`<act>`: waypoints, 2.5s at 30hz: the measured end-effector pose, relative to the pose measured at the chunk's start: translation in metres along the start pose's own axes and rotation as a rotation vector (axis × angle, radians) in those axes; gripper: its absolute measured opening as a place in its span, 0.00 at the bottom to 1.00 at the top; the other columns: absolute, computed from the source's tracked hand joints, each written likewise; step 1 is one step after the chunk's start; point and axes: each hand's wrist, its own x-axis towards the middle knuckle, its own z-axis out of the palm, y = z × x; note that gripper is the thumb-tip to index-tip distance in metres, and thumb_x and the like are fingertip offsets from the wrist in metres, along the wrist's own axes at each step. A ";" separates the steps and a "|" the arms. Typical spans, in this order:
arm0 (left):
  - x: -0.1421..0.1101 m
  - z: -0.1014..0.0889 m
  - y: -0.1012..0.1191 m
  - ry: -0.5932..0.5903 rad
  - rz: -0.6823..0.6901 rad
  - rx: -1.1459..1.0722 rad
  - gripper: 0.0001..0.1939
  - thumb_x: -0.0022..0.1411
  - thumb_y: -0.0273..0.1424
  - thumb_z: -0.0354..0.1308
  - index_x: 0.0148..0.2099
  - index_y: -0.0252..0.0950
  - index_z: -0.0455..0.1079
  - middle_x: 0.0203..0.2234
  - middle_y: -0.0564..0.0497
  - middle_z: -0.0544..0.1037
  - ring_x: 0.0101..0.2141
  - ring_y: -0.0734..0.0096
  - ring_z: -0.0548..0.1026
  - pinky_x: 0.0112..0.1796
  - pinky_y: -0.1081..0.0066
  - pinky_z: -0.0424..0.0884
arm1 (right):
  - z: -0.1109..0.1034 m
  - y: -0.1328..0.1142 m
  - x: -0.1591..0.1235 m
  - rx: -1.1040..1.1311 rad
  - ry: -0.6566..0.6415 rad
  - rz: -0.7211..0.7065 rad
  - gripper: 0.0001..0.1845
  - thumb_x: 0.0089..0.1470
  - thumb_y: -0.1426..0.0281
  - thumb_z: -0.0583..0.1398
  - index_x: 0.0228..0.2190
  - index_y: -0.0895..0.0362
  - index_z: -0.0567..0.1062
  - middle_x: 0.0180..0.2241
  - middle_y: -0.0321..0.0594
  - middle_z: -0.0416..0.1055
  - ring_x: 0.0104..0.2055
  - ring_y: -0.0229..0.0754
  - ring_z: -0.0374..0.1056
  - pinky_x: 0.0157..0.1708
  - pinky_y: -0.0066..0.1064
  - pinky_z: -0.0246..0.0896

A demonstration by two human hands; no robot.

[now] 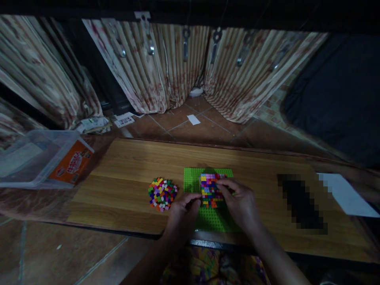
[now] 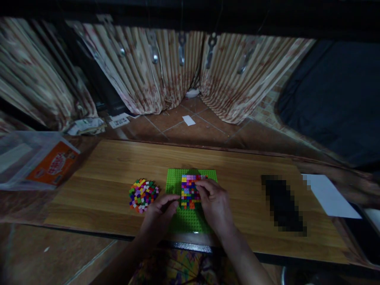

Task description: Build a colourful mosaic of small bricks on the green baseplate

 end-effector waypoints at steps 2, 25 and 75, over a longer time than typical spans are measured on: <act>0.002 -0.001 0.001 0.008 -0.004 -0.007 0.10 0.58 0.29 0.56 0.40 0.40 0.77 0.32 0.50 0.79 0.34 0.69 0.75 0.37 0.72 0.70 | 0.001 0.001 0.001 -0.028 0.000 -0.032 0.09 0.56 0.66 0.57 0.32 0.51 0.79 0.36 0.38 0.77 0.38 0.43 0.73 0.40 0.34 0.68; 0.019 -0.003 0.009 0.031 -0.022 -0.019 0.10 0.57 0.29 0.57 0.40 0.39 0.78 0.31 0.51 0.80 0.32 0.70 0.76 0.35 0.74 0.71 | -0.003 0.002 0.003 -0.150 0.083 -0.046 0.09 0.57 0.64 0.57 0.33 0.54 0.76 0.35 0.41 0.76 0.36 0.43 0.72 0.37 0.35 0.67; -0.002 0.013 0.046 -0.089 -0.209 -0.496 0.17 0.52 0.36 0.65 0.44 0.33 0.74 0.29 0.50 0.79 0.28 0.73 0.75 0.32 0.72 0.73 | -0.014 -0.004 -0.037 0.181 0.020 -0.042 0.07 0.56 0.64 0.60 0.36 0.48 0.78 0.38 0.37 0.74 0.42 0.42 0.69 0.43 0.36 0.64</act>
